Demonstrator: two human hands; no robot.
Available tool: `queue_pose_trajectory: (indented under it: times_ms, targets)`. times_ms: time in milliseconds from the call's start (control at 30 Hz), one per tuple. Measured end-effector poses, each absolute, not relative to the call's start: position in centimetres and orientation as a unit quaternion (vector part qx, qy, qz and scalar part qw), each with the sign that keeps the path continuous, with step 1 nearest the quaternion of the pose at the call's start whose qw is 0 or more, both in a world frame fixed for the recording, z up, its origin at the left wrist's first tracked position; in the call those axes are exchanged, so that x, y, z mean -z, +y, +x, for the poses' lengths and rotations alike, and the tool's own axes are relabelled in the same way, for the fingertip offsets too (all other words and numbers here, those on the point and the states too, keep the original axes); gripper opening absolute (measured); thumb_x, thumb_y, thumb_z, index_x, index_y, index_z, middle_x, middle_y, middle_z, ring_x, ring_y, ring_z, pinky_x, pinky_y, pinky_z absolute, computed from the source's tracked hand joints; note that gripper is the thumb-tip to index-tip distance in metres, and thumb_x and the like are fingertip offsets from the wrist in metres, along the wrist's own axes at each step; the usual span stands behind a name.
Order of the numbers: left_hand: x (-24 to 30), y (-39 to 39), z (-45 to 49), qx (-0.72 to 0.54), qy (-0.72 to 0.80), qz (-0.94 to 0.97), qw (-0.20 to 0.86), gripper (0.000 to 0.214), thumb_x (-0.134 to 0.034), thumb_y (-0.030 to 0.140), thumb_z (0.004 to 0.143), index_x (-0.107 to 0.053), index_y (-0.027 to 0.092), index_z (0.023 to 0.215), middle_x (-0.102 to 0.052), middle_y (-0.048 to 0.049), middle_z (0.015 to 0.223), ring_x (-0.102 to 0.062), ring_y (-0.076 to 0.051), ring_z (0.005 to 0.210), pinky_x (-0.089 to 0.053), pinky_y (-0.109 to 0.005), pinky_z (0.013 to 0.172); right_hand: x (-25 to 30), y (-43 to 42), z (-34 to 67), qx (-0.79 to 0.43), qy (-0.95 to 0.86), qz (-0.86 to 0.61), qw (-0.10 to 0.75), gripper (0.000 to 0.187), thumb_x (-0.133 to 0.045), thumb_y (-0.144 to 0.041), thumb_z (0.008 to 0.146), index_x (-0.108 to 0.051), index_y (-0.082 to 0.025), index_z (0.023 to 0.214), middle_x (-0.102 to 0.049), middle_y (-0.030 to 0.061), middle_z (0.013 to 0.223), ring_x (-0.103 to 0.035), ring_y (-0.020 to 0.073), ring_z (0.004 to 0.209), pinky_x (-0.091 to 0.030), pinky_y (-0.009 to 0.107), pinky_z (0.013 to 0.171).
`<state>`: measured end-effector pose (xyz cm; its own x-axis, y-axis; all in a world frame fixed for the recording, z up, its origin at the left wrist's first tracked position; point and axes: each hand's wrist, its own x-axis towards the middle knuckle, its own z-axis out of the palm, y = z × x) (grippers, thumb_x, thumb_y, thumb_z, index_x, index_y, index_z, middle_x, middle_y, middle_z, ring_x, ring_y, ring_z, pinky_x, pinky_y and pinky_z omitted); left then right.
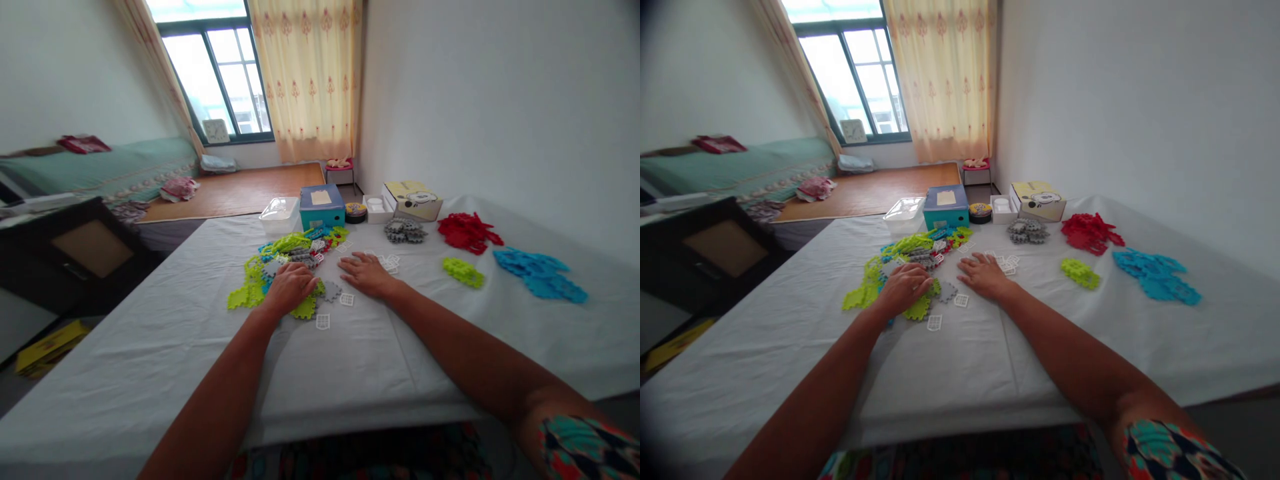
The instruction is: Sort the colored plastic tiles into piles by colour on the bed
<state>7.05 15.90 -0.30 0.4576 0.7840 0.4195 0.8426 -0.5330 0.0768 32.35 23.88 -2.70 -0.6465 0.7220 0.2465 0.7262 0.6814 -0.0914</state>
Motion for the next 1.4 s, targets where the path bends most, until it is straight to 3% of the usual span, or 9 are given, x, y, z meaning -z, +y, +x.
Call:
queue_pose_trajectory:
  times_ms: [133, 267, 467, 567, 667, 833, 1067, 1233, 1400]
  targets:
    - [-0.2, 15.7, 6.6, 0.218, -0.504, -0.832, 0.083, 0.037, -0.045, 0.039, 0.097, -0.071, 0.024, 0.077, -0.072, -0.0031, 0.09, -0.061, -0.019, 0.098, -0.04, -0.037, 0.093, 1.2, 22.7, 33.2, 0.038, -0.885, -0.435, 0.16, 0.03, -0.045, -0.032, 0.097, -0.072, -0.019, 0.096, -0.071, 0.0129, 0.101, -0.048, 0.0294, 0.119, -0.032, 0.047, 0.1]
    - [-0.3, 15.8, 6.4, 0.215, -0.509, -0.829, 0.092, 0.036, -0.046, 0.038, 0.096, -0.069, 0.023, 0.074, -0.072, -0.0033, 0.089, -0.061, -0.019, 0.097, -0.04, -0.038, 0.092, 0.6, 20.7, 33.3, -0.068, -0.929, -0.333, 0.147, 0.027, -0.061, -0.043, 0.089, -0.07, -0.021, 0.103, -0.068, 0.0095, 0.106, -0.059, 0.022, 0.1, -0.044, 0.032, 0.083]
    - [0.3, 16.2, 6.3, 0.226, -0.491, -0.837, 0.084, 0.033, -0.046, 0.037, 0.097, -0.07, 0.024, 0.079, -0.072, -0.0025, 0.09, -0.06, -0.019, 0.098, -0.04, -0.036, 0.094, 0.9, 19.8, 32.4, -0.155, -0.918, -0.348, 0.109, 0.025, -0.076, -0.034, 0.075, -0.068, -0.021, 0.094, -0.068, 0.0045, 0.092, -0.063, 0.0162, 0.079, -0.043, 0.024, 0.065]
    - [0.4, 16.3, 6.1, 0.228, -0.492, -0.836, 0.082, 0.031, -0.047, 0.037, 0.096, -0.071, 0.025, 0.08, -0.072, -0.0022, 0.09, -0.06, -0.019, 0.099, -0.04, -0.036, 0.094, 0.8, 21.1, 33.5, -0.201, -0.889, -0.381, 0.155, 0.019, -0.071, -0.033, 0.08, -0.065, -0.02, 0.093, -0.069, 0.001, 0.08, -0.062, 0.0134, 0.07, -0.042, 0.023, 0.062]
    - [0.4, 16.2, 6.2, 0.226, -0.492, -0.837, 0.081, 0.031, -0.048, 0.036, 0.096, -0.071, 0.024, 0.079, -0.072, -0.0021, 0.091, -0.06, -0.019, 0.099, -0.04, -0.037, 0.094, 1.0, 22.9, 35.4, -0.131, -0.857, -0.449, 0.216, 0.018, -0.058, -0.034, 0.09, -0.067, -0.019, 0.095, -0.071, 0.0054, 0.087, -0.063, 0.0172, 0.078, -0.045, 0.028, 0.072]
    - [0.4, 16.1, 6.5, 0.233, -0.485, -0.84, 0.066, 0.031, -0.048, 0.036, 0.095, -0.072, 0.025, 0.079, -0.071, -0.0027, 0.09, -0.06, -0.018, 0.095, -0.041, -0.036, 0.092, 2.0, 25.0, 36.8, 0.006, -0.84, -0.478, 0.258, 0.032, -0.048, -0.031, 0.095, -0.066, -0.015, 0.116, -0.066, 0.0131, 0.12, -0.055, 0.026, 0.113, -0.042, 0.039, 0.097]
    - [1.4, 16.4, 6.3, 0.225, -0.487, -0.84, 0.083, 0.033, -0.046, 0.037, 0.096, -0.071, 0.025, 0.08, -0.071, -0.0028, 0.09, -0.06, -0.019, 0.097, -0.04, -0.037, 0.092, 1.5, 28.0, 31.9, -0.014, -0.892, -0.437, 0.111, 0.036, -0.048, -0.029, 0.095, -0.062, -0.018, 0.126, -0.058, 0.0123, 0.135, -0.052, 0.0238, 0.122, -0.042, 0.038, 0.101]
    - [1.6, 16.5, 5.9, 0.215, -0.494, -0.838, 0.088, 0.033, -0.046, 0.037, 0.096, -0.071, 0.024, 0.079, -0.07, -0.0035, 0.088, -0.06, -0.019, 0.096, -0.04, -0.036, 0.092, 1.0, 30.0, 29.7, -0.022, -0.895, -0.443, 0.049, 0.043, -0.046, -0.04, 0.097, -0.057, -0.02, 0.133, -0.055, 0.0129, 0.139, -0.051, 0.025, 0.125, -0.043, 0.039, 0.101]
    - [1.5, 16.4, 5.9, 0.223, -0.501, -0.832, 0.086, 0.032, -0.048, 0.037, 0.095, -0.07, 0.024, 0.076, -0.07, -0.0031, 0.088, -0.059, -0.019, 0.096, -0.039, -0.037, 0.093, 1.1, 28.4, 30.2, -0.04, -0.929, -0.366, 0.038, 0.03, -0.049, -0.03, 0.094, -0.068, -0.022, 0.116, -0.067, 0.0093, 0.122, -0.061, 0.0214, 0.111, -0.045, 0.032, 0.094]
